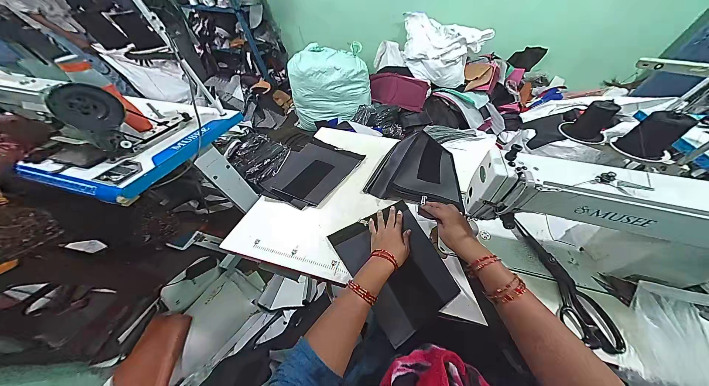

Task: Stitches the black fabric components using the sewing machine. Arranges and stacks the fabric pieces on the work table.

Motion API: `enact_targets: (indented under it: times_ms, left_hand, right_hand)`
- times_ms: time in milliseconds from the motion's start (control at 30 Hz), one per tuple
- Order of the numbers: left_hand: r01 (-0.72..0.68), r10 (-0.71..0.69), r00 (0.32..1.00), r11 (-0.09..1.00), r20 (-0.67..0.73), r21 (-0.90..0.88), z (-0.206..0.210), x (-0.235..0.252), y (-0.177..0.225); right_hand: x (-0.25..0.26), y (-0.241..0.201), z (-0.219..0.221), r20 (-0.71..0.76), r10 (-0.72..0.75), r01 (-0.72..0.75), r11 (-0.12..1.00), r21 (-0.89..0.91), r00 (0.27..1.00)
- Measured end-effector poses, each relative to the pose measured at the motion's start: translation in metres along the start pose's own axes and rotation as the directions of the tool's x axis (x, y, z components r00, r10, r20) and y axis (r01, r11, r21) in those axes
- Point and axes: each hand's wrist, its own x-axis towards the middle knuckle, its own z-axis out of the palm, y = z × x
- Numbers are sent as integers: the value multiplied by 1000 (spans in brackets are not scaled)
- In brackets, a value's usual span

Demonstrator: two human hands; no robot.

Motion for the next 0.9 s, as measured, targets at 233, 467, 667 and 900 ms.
enact_targets:
  times_ms: [233,467,667,900]
  left_hand:
    - [-49,49,999,999,-12,-1,7,-12,-13]
    - [-39,41,998,998,-38,52,13,-10,-12]
    - [-31,36,998,996,-57,82,16,-10,-11]
    - [-41,49,994,995,-101,86,20,-9,-12]
  right_hand:
    - [40,17,56,75,-174,184,969,-168,982]
    - [-4,32,52,43,-297,300,942,-149,954]
    - [-90,42,43,31,-355,352,906,-237,935]
    - [-194,44,35,-35,-405,372,867,-330,914]
